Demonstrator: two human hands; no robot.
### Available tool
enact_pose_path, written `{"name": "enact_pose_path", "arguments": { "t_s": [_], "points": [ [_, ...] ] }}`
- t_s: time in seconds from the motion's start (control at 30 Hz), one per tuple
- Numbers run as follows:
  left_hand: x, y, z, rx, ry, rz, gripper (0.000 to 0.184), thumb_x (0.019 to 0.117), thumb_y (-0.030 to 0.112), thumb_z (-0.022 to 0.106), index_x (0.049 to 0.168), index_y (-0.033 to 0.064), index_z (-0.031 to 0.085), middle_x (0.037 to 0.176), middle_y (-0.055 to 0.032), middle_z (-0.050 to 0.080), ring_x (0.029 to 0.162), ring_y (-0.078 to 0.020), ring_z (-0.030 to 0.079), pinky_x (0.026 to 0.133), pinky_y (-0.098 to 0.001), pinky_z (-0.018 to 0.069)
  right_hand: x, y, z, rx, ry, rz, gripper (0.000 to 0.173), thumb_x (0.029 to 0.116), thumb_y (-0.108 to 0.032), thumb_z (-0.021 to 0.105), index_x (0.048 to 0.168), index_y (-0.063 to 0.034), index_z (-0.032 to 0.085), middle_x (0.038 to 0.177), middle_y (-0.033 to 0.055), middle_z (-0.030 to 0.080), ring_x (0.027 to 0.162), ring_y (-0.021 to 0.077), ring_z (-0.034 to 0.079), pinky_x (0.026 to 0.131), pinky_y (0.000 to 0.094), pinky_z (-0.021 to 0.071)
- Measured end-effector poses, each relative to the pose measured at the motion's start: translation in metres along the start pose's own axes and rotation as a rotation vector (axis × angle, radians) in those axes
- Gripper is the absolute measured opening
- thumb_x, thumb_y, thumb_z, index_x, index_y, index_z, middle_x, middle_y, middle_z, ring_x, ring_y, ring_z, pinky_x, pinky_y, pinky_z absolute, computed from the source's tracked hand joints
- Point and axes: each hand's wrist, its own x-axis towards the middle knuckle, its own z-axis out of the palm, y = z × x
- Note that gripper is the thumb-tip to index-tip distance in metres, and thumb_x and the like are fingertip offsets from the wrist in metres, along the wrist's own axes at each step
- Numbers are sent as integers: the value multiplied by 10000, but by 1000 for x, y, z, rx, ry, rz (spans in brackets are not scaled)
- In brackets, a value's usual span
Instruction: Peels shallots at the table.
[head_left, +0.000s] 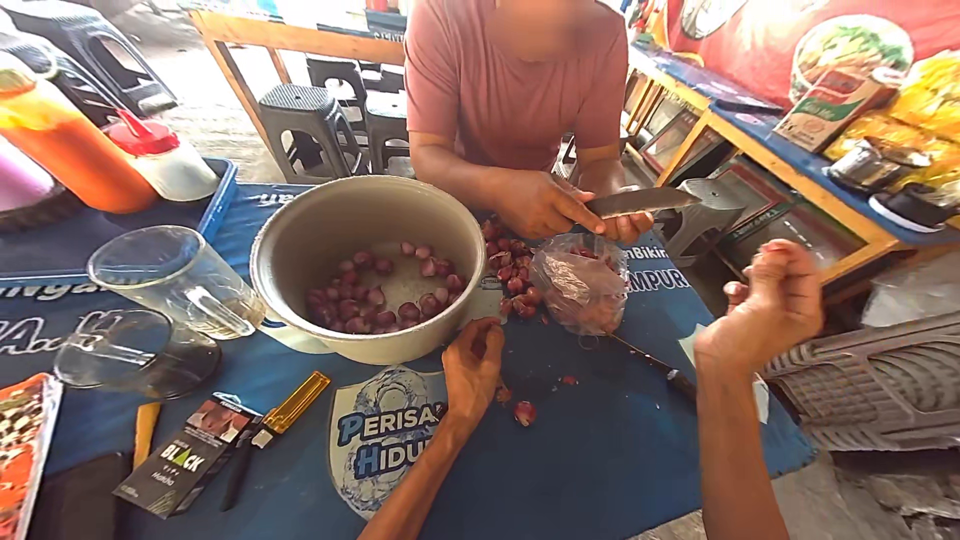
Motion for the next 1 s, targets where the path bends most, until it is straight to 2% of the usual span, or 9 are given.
{"name": "enact_pose_path", "arguments": {
  "t_s": [0.03, 0.1, 0.2, 0.3, 0.37, 0.53, 0.7, 0.87, 1.0],
  "points": [
    [0, 0, 0, 5, 0, 2, 262, 1002, 164, 545, 1106, -8, 714, 831, -9, 694, 704, 14, 611, 665, -157, 495, -4, 17, 1, -142, -139, -39, 270, 1046, -133, 521, 1223, 50, 614, 1022, 56, 657, 837, 72, 620, 741, 230, 523],
    [-1, 0, 0, 12, -7, 4, 260, 1007, 162, 546, 1109, -10, 712, 830, -12, 696, 705, 13, 616, 667, -158, 499, -8, 44, 1, -430, -523, -5, 386, 1050, -114, 506, 1390, 59, 570, 1258, 227, 665, 1122, 277, 668, 972, 423, 531],
    [1, 1, 1, 8, -1, 7, 254, 1007, 162, 547, 1098, -7, 714, 818, -1, 694, 698, 20, 612, 658, -153, 496, -25, 51, -7, -511, -601, 3, 409, 1036, -95, 499, 1423, 21, 560, 1257, 221, 677, 1106, 315, 674, 915, 445, 547],
    [0, 1, 1, -2, -2, -9, 257, 1008, 165, 547, 1103, -5, 715, 836, -9, 701, 713, 13, 623, 674, -160, 505, -60, 29, -23, -470, -663, -41, 309, 1019, -141, 542, 1232, 21, 697, 1109, 194, 716, 957, 260, 700, 800, 392, 574],
    [1, 1, 2, 2, -10, -12, 261, 1006, 165, 544, 1106, -5, 714, 837, -12, 702, 715, 11, 625, 674, -164, 507, -84, 24, -28, -494, -788, -25, 294, 1002, -198, 598, 1199, -26, 732, 1114, 165, 726, 957, 242, 710, 786, 385, 589],
    [0, 0, 1, 14, -16, -9, 259, 1009, 169, 541, 1099, -3, 713, 841, -14, 700, 723, 0, 628, 678, -176, 511, -117, 29, -20, -629, -957, -23, 471, 966, -257, 646, 1375, -25, 633, 1335, 240, 624, 1224, 413, 587, 982, 527, 500],
    [1, -1, 1, 7, -6, 5, 260, 1009, 163, 545, 1101, -12, 713, 853, -25, 708, 732, -7, 640, 683, -176, 519, -126, 21, 2, -567, -901, -201, 355, 950, -130, 627, 1288, -47, 700, 1260, 178, 679, 1151, 390, 621, 969, 505, 505],
    [0, 0, 0, 6, -11, -4, 245, 1008, 161, 552, 1085, -4, 716, 829, -7, 697, 710, 11, 617, 674, -170, 504, -115, 31, 30, -614, -1131, -300, 366, 1010, -87, 518, 1343, -16, 654, 1359, 178, 639, 1254, 391, 589, 1062, 502, 463],
    [1, -1, 0, 6, -4, -11, 236, 1003, 159, 560, 1074, -1, 720, 815, 1, 695, 705, 14, 614, 669, -167, 498, -120, 33, 22, -559, -1167, -394, 324, 988, -25, 516, 1244, -36, 715, 1248, 171, 685, 1176, 359, 638, 1015, 459, 510]
  ]
}}
